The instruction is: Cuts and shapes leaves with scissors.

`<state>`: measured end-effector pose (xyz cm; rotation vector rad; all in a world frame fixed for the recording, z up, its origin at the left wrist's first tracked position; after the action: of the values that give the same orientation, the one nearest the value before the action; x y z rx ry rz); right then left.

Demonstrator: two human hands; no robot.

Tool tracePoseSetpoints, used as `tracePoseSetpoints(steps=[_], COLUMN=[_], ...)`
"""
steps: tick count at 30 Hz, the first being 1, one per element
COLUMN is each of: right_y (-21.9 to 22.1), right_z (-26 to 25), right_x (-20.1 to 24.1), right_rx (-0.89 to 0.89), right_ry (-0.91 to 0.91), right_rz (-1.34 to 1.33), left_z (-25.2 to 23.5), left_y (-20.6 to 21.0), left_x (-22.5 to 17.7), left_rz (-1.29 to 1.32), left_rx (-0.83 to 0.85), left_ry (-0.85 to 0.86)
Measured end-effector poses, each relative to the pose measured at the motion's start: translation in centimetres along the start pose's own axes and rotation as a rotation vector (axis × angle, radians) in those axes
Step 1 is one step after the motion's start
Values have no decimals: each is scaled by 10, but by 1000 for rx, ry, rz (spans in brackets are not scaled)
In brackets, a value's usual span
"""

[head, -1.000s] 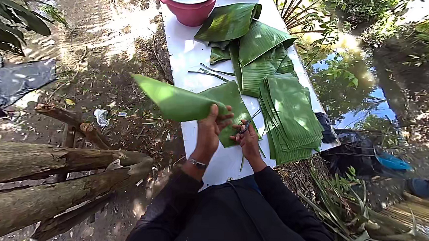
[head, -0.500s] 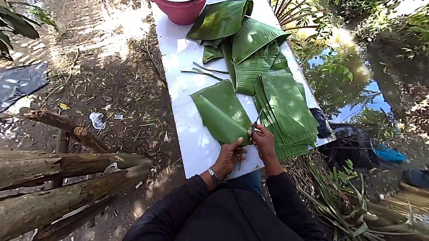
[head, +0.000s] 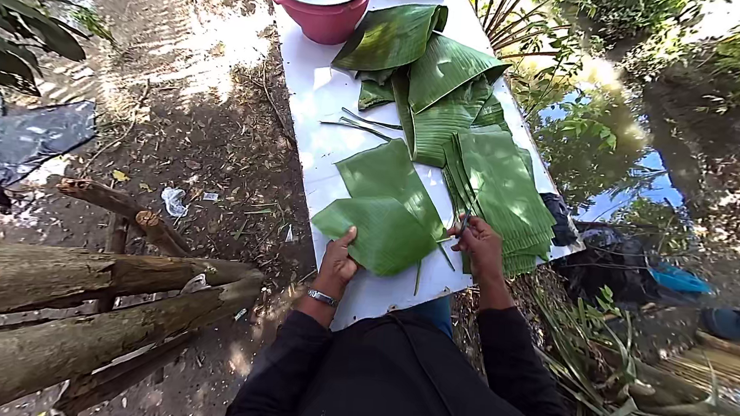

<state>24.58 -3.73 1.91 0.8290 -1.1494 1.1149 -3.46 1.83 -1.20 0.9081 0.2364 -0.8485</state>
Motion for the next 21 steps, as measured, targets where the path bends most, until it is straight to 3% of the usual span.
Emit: tracePoseSetpoints(steps=[3,8,11,16,21], right_y=[-5,12,34,61,69], right_z=[6,41,59,71,72], right_x=[-2,-21,-35,-46,-52], right_rx=[35,544,714,707,639], right_ry=[-35,184,270,298,298], right_rz=[-81,-102,-75,-149,-199], left_z=[3,16,21,19,24], left_y=[3,19,28,31,30], left_x=[-7,0,3,15,34], left_rz=[229,428,461,450,349], left_rx=[-57,-35,-16,26,82], left_ry=[144,120,109,124,0])
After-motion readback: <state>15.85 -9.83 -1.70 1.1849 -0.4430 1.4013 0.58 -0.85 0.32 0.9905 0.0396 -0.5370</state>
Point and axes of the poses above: each hand's wrist, its own z-axis away from the middle knuckle, its own y-axis out of the palm, x = y × z, the point moved 1 cm from there along -z, towards the middle knuckle, and after that the axes turned 10 degrees about x, right-handed, at the moved point
